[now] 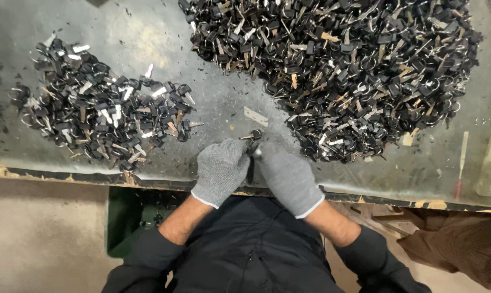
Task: The person wearing gloves sorts keys on a large metal workbench, picking keys one at a time from a large pile and placing them into a separate smaller pile on the left. A second person's hands occasionally appear at the right edge of the table near the keys.
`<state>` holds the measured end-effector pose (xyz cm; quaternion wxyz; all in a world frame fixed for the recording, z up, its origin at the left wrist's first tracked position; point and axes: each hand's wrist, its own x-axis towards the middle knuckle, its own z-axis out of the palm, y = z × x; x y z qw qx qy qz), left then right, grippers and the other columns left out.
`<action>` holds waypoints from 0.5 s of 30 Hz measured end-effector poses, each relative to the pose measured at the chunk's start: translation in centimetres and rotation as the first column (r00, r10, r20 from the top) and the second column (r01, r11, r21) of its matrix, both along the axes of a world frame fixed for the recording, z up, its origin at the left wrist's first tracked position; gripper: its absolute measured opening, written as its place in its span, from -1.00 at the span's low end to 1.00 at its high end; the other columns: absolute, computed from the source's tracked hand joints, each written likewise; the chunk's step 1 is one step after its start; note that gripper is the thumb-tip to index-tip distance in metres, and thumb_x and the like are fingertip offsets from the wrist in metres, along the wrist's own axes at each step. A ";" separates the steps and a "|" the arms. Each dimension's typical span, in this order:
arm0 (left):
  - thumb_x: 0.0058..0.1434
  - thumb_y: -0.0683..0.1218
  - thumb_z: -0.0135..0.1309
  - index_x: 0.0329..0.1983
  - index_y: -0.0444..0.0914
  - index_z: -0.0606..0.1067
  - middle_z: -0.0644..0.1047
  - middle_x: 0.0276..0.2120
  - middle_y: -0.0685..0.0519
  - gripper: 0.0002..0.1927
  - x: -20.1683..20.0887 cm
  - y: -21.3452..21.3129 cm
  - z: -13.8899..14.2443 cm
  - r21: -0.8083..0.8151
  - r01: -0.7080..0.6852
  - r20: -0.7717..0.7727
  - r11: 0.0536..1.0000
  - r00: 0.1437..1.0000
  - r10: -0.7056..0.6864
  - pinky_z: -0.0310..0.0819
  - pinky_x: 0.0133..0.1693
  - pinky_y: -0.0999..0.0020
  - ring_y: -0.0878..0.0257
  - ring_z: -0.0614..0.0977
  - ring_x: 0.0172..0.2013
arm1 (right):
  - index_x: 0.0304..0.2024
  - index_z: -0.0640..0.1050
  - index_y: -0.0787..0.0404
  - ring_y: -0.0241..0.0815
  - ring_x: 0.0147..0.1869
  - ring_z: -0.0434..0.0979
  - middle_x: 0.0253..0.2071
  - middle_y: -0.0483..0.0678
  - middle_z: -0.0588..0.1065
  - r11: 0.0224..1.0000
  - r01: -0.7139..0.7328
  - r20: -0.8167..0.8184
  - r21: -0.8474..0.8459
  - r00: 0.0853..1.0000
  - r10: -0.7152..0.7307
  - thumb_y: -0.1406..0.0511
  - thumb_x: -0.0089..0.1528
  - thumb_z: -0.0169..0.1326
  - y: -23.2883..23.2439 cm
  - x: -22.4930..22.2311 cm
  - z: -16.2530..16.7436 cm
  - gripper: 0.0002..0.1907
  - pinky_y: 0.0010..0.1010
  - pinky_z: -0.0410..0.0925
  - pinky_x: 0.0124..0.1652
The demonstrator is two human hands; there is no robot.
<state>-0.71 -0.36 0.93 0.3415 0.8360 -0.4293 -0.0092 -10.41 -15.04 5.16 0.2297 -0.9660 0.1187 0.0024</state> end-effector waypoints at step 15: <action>0.14 -0.13 0.21 -0.37 -0.20 0.49 0.48 -0.48 -0.01 -0.89 -0.1 -0.4 0.7 0.014 -0.037 0.039 0.999 0.999 0.036 0.42 -0.42 0.09 -0.02 0.56 -0.49 | 0.21 0.31 0.47 0.26 -0.20 0.62 -0.08 0.30 0.52 0.999 0.052 -0.078 -0.012 0.996 -0.053 0.20 0.31 0.04 -0.6 1.2 0.8 -0.44 -0.06 0.51 -0.34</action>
